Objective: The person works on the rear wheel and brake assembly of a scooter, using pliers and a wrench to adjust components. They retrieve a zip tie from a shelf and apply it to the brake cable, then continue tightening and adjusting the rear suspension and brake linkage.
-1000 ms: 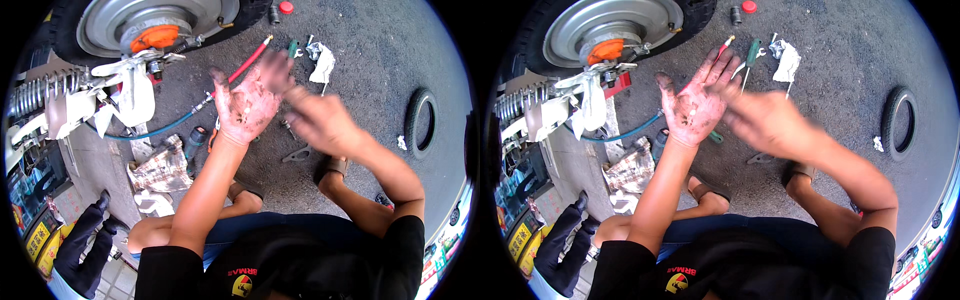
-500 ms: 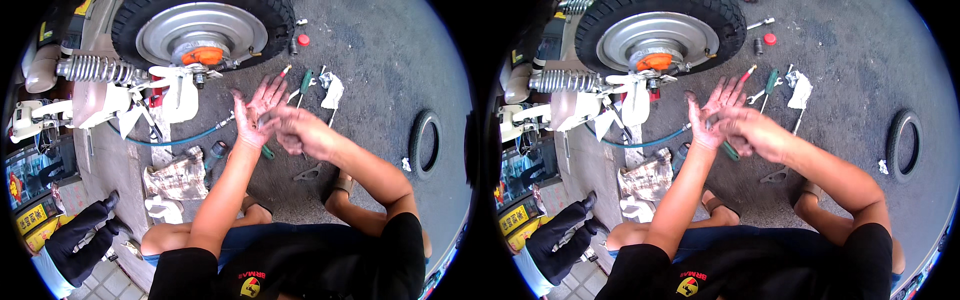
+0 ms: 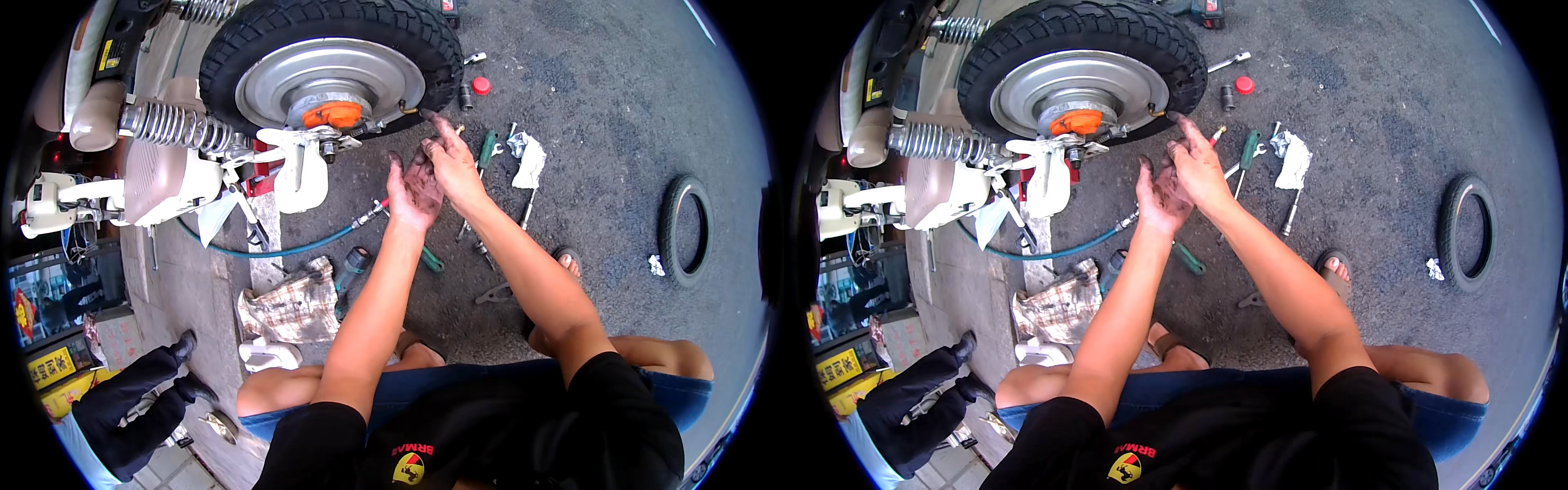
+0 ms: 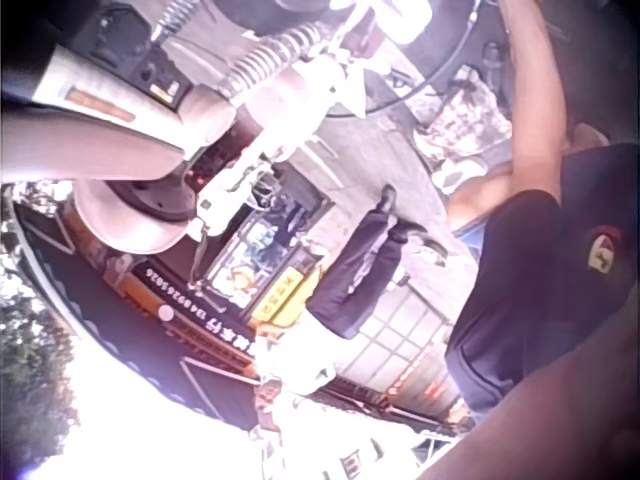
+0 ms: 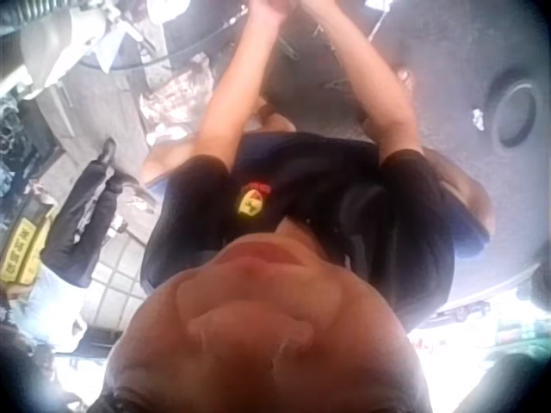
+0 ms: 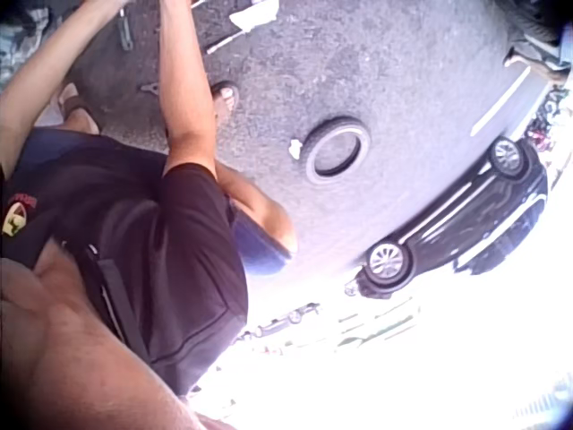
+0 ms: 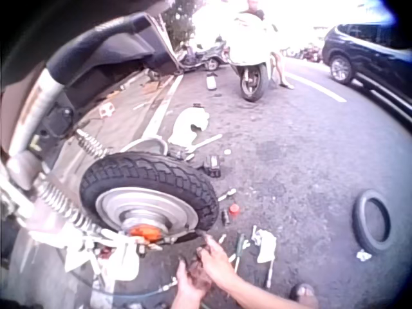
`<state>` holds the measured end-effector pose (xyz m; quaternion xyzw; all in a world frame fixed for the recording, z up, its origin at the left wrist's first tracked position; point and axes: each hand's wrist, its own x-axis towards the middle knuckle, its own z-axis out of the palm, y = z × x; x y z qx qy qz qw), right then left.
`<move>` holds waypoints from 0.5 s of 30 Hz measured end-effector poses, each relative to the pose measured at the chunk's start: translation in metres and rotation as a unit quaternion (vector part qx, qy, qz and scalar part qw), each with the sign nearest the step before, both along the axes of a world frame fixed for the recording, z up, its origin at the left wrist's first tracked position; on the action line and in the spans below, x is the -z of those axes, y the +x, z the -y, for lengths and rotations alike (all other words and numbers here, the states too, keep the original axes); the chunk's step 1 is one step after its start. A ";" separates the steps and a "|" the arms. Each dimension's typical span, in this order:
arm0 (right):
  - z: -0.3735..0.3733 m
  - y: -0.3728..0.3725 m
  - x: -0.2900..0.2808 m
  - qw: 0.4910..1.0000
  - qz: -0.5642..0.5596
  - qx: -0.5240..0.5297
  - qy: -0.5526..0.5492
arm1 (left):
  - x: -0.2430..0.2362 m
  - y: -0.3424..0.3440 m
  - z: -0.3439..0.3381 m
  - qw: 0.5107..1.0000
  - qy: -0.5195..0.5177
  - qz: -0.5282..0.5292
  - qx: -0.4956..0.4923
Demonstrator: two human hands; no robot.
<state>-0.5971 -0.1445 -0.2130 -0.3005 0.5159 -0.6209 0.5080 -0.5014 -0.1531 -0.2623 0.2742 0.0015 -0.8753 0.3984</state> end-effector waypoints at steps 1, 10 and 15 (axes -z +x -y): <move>0.002 0.001 0.001 1.000 0.001 -0.004 -0.012 | 0.003 0.003 -0.002 1.000 -0.003 0.003 -0.002; -0.007 0.014 0.022 0.995 -0.092 0.030 0.030 | 0.006 0.011 -0.004 0.997 0.028 0.068 -0.008; -0.017 0.008 0.025 0.994 -0.071 0.062 0.057 | 0.002 0.009 -0.003 0.995 0.037 0.091 -0.016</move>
